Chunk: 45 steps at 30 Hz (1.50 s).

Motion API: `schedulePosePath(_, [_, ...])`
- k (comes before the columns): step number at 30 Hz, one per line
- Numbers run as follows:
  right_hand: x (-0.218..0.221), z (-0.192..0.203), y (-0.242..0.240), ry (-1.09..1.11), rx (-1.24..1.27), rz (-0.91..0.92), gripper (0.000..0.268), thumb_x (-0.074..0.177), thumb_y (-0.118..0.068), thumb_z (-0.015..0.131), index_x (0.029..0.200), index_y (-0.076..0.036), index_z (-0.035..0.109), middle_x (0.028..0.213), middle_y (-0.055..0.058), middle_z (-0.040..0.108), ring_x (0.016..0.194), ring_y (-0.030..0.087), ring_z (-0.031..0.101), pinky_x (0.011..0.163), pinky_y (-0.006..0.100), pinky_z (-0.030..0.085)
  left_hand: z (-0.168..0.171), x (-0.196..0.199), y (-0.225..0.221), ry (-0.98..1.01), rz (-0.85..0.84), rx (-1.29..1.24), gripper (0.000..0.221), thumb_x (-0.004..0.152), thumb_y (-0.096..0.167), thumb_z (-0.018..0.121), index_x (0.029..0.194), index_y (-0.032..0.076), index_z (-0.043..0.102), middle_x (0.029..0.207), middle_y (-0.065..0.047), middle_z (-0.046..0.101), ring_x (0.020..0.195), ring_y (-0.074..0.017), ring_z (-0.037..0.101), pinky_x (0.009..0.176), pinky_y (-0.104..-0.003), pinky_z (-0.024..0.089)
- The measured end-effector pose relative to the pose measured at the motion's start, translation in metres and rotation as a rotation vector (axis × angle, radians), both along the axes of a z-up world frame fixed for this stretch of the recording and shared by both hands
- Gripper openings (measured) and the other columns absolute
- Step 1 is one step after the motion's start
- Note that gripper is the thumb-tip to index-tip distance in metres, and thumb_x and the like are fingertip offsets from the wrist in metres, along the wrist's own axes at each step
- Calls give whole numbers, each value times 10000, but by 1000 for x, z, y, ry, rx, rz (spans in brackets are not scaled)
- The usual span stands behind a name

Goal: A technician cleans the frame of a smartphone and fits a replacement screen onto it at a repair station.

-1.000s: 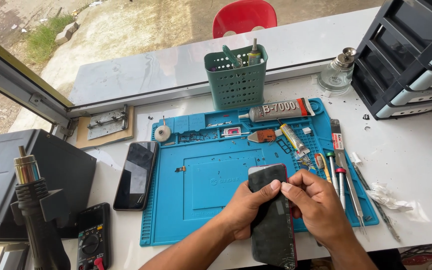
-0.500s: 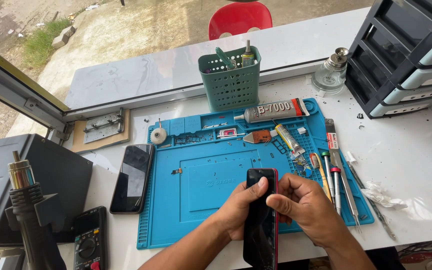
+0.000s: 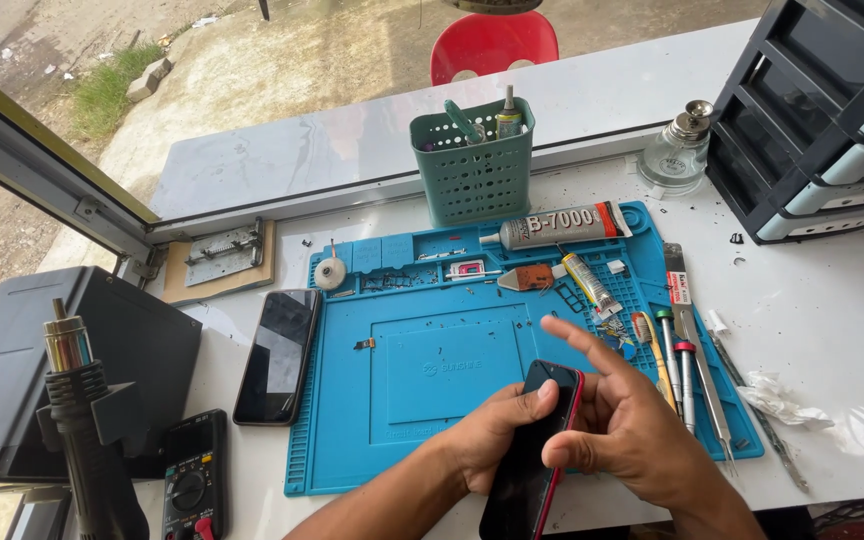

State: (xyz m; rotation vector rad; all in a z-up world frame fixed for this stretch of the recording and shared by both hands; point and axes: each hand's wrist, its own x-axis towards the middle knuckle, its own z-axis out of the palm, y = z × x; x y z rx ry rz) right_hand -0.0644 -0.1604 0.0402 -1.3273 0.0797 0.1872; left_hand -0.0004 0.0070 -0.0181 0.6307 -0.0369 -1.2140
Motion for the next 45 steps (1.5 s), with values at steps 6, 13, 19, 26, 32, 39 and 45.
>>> schedulePosePath(6, [-1,-8,2,-28,-151,-20,711,647,-418,846,1254,-76,706,583,95,626,436,162,587,347,296,510,-12,3,1,3,-72,-67,605,920,487,774,1139,-53,612,913,-294,681,779,-322,732,644,-330,627])
schedulePosePath(13, [4,-12,4,-124,-232,-70,567,809,-499,676,1185,-77,712,528,103,660,358,172,581,336,287,484,-16,5,1,40,-164,134,748,866,705,682,968,-35,647,879,-261,683,468,-135,571,375,-227,519])
schedulePosePath(19, [8,-1,10,-90,-347,-79,641,866,-569,522,1278,-108,691,487,47,573,353,145,543,331,272,440,0,2,-7,27,-66,308,736,829,794,609,778,59,591,754,-253,659,416,-145,513,366,-229,473])
schedulePosePath(26, [8,1,11,-95,-352,-86,681,865,-609,486,1285,-111,686,463,43,544,357,148,534,349,272,426,3,3,-6,7,-73,260,726,848,780,593,821,55,613,803,-262,674,429,-126,556,360,-230,504])
schedulePosePath(32, [4,-2,6,-135,-228,-41,726,792,-532,694,1347,-65,655,637,9,526,438,118,511,368,247,451,-7,2,-6,35,-43,212,756,813,749,635,1025,24,643,753,-276,666,504,-195,624,420,-240,514])
schedulePosePath(39, [2,6,5,-166,-202,5,943,555,-333,946,1394,-59,614,740,-22,633,670,77,633,661,219,588,1,-2,-8,130,1,84,661,886,655,647,1163,56,674,995,-139,695,904,-236,699,846,-341,592])
schedulePosePath(45, [-1,13,-2,-116,-238,65,986,573,-354,945,1454,-107,575,777,-17,616,703,96,646,658,229,584,9,-2,-8,84,-14,48,740,857,615,674,1281,10,635,1147,-166,697,1060,-260,692,968,-384,578])
